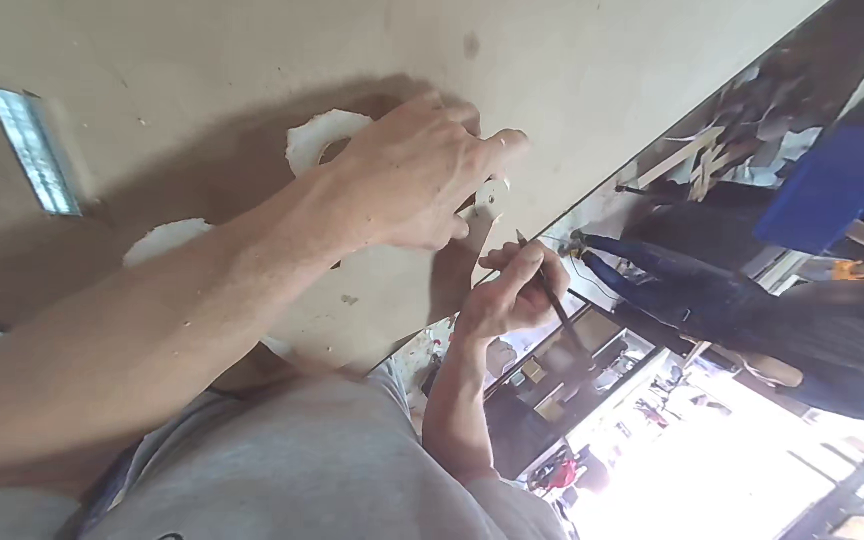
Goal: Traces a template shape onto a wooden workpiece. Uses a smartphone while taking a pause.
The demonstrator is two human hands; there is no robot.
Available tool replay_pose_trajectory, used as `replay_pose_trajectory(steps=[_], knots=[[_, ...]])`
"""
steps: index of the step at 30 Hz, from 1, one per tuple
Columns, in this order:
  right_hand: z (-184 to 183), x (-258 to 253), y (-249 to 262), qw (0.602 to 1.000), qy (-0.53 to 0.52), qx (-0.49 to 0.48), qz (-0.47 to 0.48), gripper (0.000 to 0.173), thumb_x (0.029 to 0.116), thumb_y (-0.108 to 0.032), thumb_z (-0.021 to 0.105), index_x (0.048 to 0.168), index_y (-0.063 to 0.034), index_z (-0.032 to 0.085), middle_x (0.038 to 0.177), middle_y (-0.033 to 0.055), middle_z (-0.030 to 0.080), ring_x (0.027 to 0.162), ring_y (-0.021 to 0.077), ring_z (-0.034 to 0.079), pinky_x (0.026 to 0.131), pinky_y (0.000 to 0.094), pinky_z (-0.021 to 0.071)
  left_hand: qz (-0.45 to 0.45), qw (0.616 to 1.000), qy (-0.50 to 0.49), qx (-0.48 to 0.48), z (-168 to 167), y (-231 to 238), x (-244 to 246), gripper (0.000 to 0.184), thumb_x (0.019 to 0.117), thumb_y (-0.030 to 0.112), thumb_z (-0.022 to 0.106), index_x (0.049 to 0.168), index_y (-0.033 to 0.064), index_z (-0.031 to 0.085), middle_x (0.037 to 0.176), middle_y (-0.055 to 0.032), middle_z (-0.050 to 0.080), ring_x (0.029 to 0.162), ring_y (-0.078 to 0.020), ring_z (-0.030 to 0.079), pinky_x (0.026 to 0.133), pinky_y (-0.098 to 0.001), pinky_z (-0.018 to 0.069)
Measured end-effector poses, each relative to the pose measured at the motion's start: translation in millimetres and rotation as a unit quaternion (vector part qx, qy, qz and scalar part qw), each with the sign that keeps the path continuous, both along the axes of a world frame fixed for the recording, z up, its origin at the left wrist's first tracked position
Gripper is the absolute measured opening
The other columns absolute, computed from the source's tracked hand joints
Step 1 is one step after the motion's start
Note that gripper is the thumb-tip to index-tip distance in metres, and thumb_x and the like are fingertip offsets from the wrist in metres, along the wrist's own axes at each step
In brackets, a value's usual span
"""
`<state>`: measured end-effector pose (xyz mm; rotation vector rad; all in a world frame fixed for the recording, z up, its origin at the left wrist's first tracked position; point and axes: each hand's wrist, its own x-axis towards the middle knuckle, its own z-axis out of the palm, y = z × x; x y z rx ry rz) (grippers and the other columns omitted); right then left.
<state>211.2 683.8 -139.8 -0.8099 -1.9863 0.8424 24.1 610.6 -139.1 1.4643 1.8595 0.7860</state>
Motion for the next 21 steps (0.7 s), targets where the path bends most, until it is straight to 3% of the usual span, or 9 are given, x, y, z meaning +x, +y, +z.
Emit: replay_pose_trajectory(steps=[3, 5, 8, 10, 12, 15, 17, 21], knots=[[1, 12, -9, 0.997, -0.009, 0.047, 0.055, 0.028, 0.1104, -0.022, 0.044, 0.11, -0.0018, 0.064, 0.086, 0.0029, 0.071, 0.078, 0.0111, 0.073, 0.072, 0.0311, 0.0635, -0.001, 1.0, 0.0, 0.009, 1, -1, 0, 0.079, 0.083, 0.033, 0.079, 0.154, 0.0239, 0.043, 0.135, 0.0036, 0.067, 0.127, -0.0244, 0.059, 0.109, -0.0478, 0.0389], [2, 22, -22, 0.994, -0.052, 0.057, 0.076, 0.037, 0.1109, -0.03, 0.042, 0.107, -0.0009, 0.065, 0.092, 0.0068, 0.074, 0.088, 0.0129, 0.073, 0.079, 0.0317, 0.0623, 0.005, 1.0, -0.022, 0.01, 4, -1, -1, 0.078, 0.0853, 0.032, 0.078, 0.154, 0.0232, 0.042, 0.133, -0.0002, 0.067, 0.125, -0.0265, 0.06, 0.109, -0.0503, 0.0414], [-7, 30, -41, 0.988, -0.115, 0.075, 0.068, 0.034, 0.1052, -0.02, 0.045, 0.102, 0.0022, 0.071, 0.094, 0.0139, 0.073, 0.093, 0.0194, 0.07, 0.084, 0.0322, 0.0586, 0.039, 0.995, -0.093, 0.014, 7, 2, -3, 0.069, 0.0931, 0.03, 0.071, 0.155, 0.0165, 0.043, 0.136, -0.0086, 0.063, 0.118, -0.0266, 0.064, 0.102, -0.0511, 0.0515], [-14, 27, -45, 0.986, -0.121, 0.102, 0.057, 0.029, 0.0991, -0.014, 0.05, 0.099, -0.0001, 0.075, 0.09, 0.0132, 0.073, 0.09, 0.0216, 0.069, 0.084, 0.0331, 0.0567, 0.041, 0.991, -0.127, -0.01, 12, 5, -6, 0.059, 0.0996, 0.028, 0.064, 0.154, 0.0152, 0.044, 0.138, -0.009, 0.061, 0.113, -0.0225, 0.067, 0.097, -0.0456, 0.0564], [-14, 26, -46, 0.987, -0.121, 0.101, 0.043, 0.025, 0.0967, -0.013, 0.054, 0.099, -0.0029, 0.077, 0.09, 0.011, 0.074, 0.091, 0.0214, 0.069, 0.084, 0.0337, 0.0567, 0.018, 0.992, -0.121, -0.044, 18, 10, -6, 0.048, 0.105, 0.026, 0.056, 0.15, 0.0144, 0.049, 0.128, -0.0063, 0.067, 0.108, -0.0186, 0.069, 0.096, -0.0429, 0.0563], [-17, 27, -47, 0.989, -0.109, 0.097, 0.036, 0.023, 0.0954, -0.013, 0.057, 0.1, -0.0055, 0.078, 0.089, 0.0089, 0.074, 0.09, 0.0218, 0.069, 0.081, 0.0344, 0.0568, 0.014, 0.994, -0.06, -0.091, 27, 24, -3, 0.043, 0.1076, 0.025, 0.048, 0.149, 0.0138, 0.051, 0.124, -0.008, 0.068, 0.111, -0.0219, 0.067, 0.101, -0.0486, 0.052], [-18, 27, -48, 0.99, -0.103, 0.092, 0.028, 0.022, 0.0949, -0.013, 0.057, 0.099, -0.0071, 0.078, 0.089, 0.0075, 0.073, 0.09, 0.0215, 0.07, 0.08, 0.0346, 0.0576, 0.018, 0.995, -0.025, -0.096, 27, 34, 0, 0.041, 0.1064, 0.027, 0.049, 0.145, 0.0126, 0.056, 0.12, -0.0101, 0.068, 0.109, -0.024, 0.066, 0.099, -0.0502, 0.0517], [-19, 26, -49, 0.993, -0.09, 0.081, 0.007, 0.021, 0.0928, -0.013, 0.059, 0.1, -0.0096, 0.079, 0.088, 0.0057, 0.074, 0.087, 0.0204, 0.07, 0.075, 0.0345, 0.0575, -0.001, 0.993, 0.016, -0.118, 27, 51, 11, 0.044, 0.1007, 0.038, 0.063, 0.137, 0.0124, 0.064, 0.131, -0.0161, 0.06, 0.114, -0.0292, 0.063, 0.099, -0.0509, 0.0516]])
